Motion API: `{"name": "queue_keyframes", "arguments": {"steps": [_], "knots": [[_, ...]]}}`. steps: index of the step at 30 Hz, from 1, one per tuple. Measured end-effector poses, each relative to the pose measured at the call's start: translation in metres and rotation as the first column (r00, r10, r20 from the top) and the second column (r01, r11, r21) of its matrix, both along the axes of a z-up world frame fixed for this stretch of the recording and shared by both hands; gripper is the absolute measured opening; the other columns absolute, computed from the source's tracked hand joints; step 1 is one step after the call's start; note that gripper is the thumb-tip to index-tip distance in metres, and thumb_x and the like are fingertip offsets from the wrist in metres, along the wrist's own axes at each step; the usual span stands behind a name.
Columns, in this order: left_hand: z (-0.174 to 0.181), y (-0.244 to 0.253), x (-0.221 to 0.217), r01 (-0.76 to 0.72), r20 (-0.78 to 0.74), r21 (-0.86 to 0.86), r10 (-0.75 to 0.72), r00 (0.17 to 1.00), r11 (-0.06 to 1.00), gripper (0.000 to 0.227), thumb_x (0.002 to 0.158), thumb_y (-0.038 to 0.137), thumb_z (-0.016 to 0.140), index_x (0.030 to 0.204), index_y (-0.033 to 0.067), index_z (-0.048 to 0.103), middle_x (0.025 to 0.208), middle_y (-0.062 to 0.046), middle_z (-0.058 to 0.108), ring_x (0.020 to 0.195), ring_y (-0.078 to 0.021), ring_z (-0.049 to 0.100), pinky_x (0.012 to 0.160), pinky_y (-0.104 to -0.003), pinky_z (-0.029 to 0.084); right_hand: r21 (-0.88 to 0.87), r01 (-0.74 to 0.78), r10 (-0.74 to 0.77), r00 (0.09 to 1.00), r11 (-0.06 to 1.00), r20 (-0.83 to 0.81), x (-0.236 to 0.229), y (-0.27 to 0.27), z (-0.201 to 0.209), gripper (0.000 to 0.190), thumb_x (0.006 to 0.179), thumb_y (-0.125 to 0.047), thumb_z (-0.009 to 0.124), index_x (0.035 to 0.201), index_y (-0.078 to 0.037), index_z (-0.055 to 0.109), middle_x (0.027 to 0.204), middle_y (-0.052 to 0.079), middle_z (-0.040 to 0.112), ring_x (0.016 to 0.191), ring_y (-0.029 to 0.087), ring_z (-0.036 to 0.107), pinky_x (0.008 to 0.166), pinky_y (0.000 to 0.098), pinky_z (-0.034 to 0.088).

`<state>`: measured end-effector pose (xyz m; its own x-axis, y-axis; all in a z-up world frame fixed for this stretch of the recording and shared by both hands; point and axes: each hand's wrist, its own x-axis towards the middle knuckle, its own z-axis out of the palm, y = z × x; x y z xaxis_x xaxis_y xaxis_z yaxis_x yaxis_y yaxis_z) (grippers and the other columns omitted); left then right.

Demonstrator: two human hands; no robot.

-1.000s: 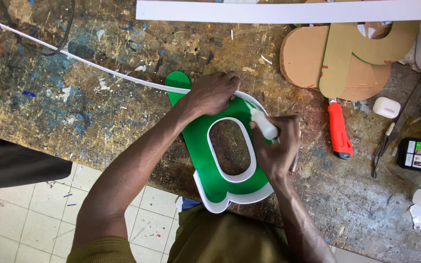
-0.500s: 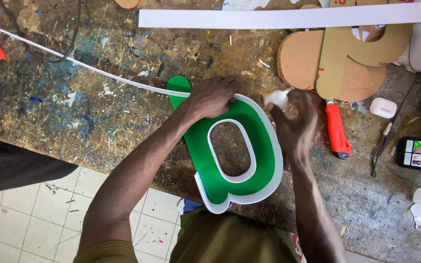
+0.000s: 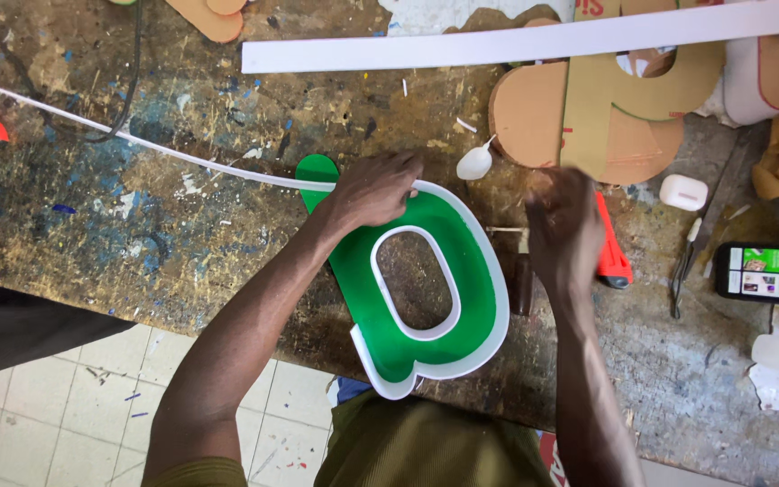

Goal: The person applies glue to the edges of a green letter-shaped object and presses a white strip along its perimeter. They then use a utility knife to trim excess material and a stapler to secure the strip in place.

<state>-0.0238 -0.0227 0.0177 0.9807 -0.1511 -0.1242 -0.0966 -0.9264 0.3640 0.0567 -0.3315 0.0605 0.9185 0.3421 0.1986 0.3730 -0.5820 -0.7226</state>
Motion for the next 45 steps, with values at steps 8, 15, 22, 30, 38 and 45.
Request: {"name": "queue_keyframes", "arguments": {"steps": [8, 15, 22, 30, 38, 45], "knots": [[-0.006, -0.001, -0.005, 0.014, 0.011, 0.007, -0.014, 1.0, 1.0, 0.031, 0.112, 0.016, 0.068, 0.139, 0.0031, 0.062, 0.127, -0.023, 0.073, 0.117, -0.0475, 0.076, 0.095, -0.062, 0.064, -0.224, -0.067, 0.013, 0.972, 0.972, -0.235, -0.052, -0.059, -0.025, 0.086, 0.096, -0.043, 0.087, 0.168, -0.014, 0.049, 0.107, 0.019, 0.082, 0.102, 0.048, 0.079, 0.093, 0.0638, 0.058], [-0.008, -0.001, -0.004, -0.004, 0.067, 0.028, 0.002, 0.998, 1.0, 0.031, 0.11, 0.022, 0.071, 0.135, 0.0049, 0.064, 0.126, -0.022, 0.072, 0.118, -0.0486, 0.076, 0.097, -0.065, 0.062, 0.169, -0.13, 0.192, 0.88, 0.977, -0.435, -0.037, -0.072, -0.04, 0.035, 0.111, -0.036, 0.08, 0.132, -0.008, 0.079, 0.096, 0.014, 0.077, 0.095, 0.028, 0.074, 0.092, 0.0493, 0.057], [-0.005, 0.002, -0.001, -0.011, 0.027, 0.024, 0.011, 1.0, 1.0, 0.028, 0.113, 0.018, 0.063, 0.139, 0.0097, 0.058, 0.121, -0.015, 0.066, 0.115, -0.044, 0.075, 0.091, -0.061, 0.063, 0.461, -0.306, 0.479, 0.817, 0.833, -0.323, -0.03, -0.045, -0.003, 0.018, 0.113, -0.013, 0.072, 0.125, 0.0, 0.07, 0.086, 0.016, 0.079, 0.087, 0.029, 0.079, 0.1, 0.046, 0.057], [0.002, 0.001, -0.003, 0.009, 0.061, -0.054, -0.005, 0.998, 0.999, 0.03, 0.12, 0.032, 0.047, 0.13, 0.0079, 0.062, 0.108, -0.016, 0.062, 0.105, -0.0419, 0.076, 0.078, -0.059, 0.062, 0.236, -0.414, 0.446, 0.89, 0.879, -0.101, -0.015, -0.031, -0.03, 0.078, 0.115, -0.071, 0.027, 0.113, -0.008, 0.074, 0.089, 0.011, 0.057, 0.084, 0.026, 0.055, 0.085, 0.0462, 0.048], [0.021, -0.006, -0.004, -0.011, 0.098, -0.097, 0.02, 0.995, 0.995, 0.055, 0.127, 0.043, 0.028, 0.108, 0.0058, 0.063, 0.094, -0.019, 0.062, 0.094, -0.0464, 0.074, 0.072, -0.058, 0.061, 0.228, -0.39, 0.403, 0.915, 0.892, -0.016, -0.025, 0.005, -0.003, 0.082, 0.116, -0.074, 0.022, 0.096, -0.011, 0.07, 0.079, 0.013, 0.058, 0.068, 0.028, 0.051, 0.069, 0.0463, 0.043], [0.03, -0.006, -0.002, -0.05, 0.004, -0.105, 0.05, 0.999, 0.993, 0.062, 0.126, 0.05, 0.021, 0.112, 0.0087, 0.064, 0.099, -0.015, 0.063, 0.098, -0.0407, 0.073, 0.075, -0.056, 0.06, 0.073, -0.214, 0.196, 0.961, 0.974, 0.194, 0.005, -0.008, -0.04, 0.034, 0.124, -0.039, 0.067, 0.118, -0.006, 0.07, 0.1, 0.014, 0.062, 0.091, 0.033, 0.063, 0.081, 0.0491, 0.053]]}}
